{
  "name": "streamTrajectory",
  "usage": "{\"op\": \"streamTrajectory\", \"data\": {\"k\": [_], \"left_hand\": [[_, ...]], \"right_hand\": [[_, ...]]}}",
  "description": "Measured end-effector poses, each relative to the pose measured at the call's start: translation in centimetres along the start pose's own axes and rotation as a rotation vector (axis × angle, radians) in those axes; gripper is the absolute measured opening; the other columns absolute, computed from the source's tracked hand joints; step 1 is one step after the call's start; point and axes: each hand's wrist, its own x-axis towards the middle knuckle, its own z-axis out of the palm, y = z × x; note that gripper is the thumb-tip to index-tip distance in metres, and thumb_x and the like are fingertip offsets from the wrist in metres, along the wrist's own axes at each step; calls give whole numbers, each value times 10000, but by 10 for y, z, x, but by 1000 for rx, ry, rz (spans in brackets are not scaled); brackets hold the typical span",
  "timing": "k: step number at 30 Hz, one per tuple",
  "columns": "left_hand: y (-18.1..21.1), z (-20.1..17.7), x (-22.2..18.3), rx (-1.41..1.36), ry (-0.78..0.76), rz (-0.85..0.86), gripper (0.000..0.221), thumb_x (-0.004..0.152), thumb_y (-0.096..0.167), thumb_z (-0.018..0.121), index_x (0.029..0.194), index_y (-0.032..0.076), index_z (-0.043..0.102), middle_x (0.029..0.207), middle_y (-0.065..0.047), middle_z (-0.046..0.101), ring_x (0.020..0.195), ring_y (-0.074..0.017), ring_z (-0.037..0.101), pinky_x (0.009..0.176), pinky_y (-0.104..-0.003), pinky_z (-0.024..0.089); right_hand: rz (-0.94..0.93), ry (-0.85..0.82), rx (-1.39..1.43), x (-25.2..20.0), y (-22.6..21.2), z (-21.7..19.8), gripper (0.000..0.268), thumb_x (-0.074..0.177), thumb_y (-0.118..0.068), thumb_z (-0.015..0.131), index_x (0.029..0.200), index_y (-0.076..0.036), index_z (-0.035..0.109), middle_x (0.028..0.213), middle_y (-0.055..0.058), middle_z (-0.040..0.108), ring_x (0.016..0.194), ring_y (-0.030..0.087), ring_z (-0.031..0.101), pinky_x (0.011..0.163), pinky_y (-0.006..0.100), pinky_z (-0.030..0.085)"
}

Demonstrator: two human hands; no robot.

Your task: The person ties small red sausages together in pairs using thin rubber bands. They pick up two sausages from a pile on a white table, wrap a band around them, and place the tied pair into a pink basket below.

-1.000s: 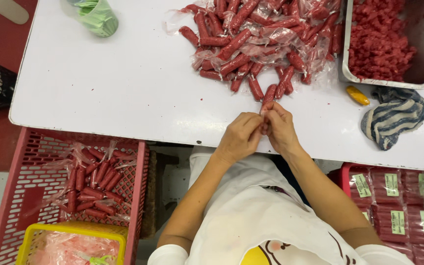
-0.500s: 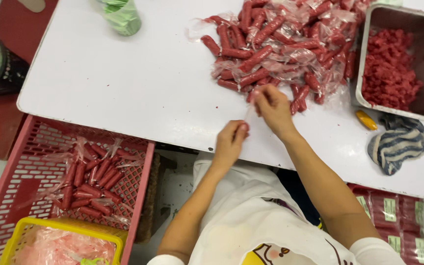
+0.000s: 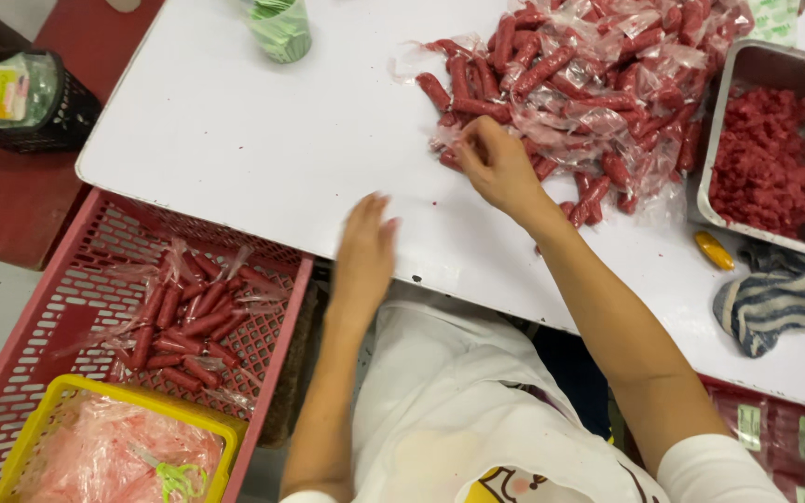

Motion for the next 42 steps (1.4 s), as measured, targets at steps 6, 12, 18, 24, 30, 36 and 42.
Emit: {"op": "streamTrajectory", "data": {"k": [6,12,18,24,30,36,42], "left_hand": [[52,100,16,-487,-168,-47,213,1068,316,572,995,158,694,740,-47,704,737,-253,707,696,-370,548],[71,141,-5,-910,-503,-374,302,992,236,493,720,141,583,597,-47,564,610,-154,523,588,-273,491],[92,107,-23,-1419,-676,-534,263,1012,190,521,817,19,559,636,-205,576,627,-333,689,637,-458,620],[47,74,-7,-1237,-750,-802,377,1017,305,461,1144,13,663,795,-64,643,584,-169,567,535,-284,468],[-12,93,-1,-856,-583,-514,308,988,144,511,1201,-27,653,875,-166,701,778,-203,697,648,-276,583],[34,111,9,-166,-509,-56,175,934,40,464,994,-15,619,826,-191,617,838,-407,639,736,-478,548],[97,148,9,-109,-539,23,223,969,216,432,951,41,569,872,-228,585,931,-465,588,818,-578,481]], "right_hand": [[415,78,1120,-57,-50,-51,190,1019,-19,609,1205,-35,570,797,103,612,475,87,488,343,215,389],[717,160,1488,-99,-33,-84,121,1037,-98,560,1097,-44,649,667,-45,419,443,-6,353,320,100,250],[690,143,1759,-95,-16,-83,158,1020,-74,562,1139,-34,657,686,-70,408,480,-13,356,348,93,271],[113,450,518,-91,-99,-59,281,1095,14,479,1367,-52,448,1292,166,559,818,232,681,671,308,634],[-117,-358,-254,-104,-107,-50,502,989,-34,557,1479,-127,492,1525,137,505,880,501,688,714,605,602],[-517,63,-903,-125,-8,-35,154,975,-131,619,1123,-94,638,871,6,510,726,198,578,546,328,457],[-588,81,-798,-144,26,-99,175,882,-176,725,849,-84,580,828,40,458,777,274,545,618,378,437]]}}
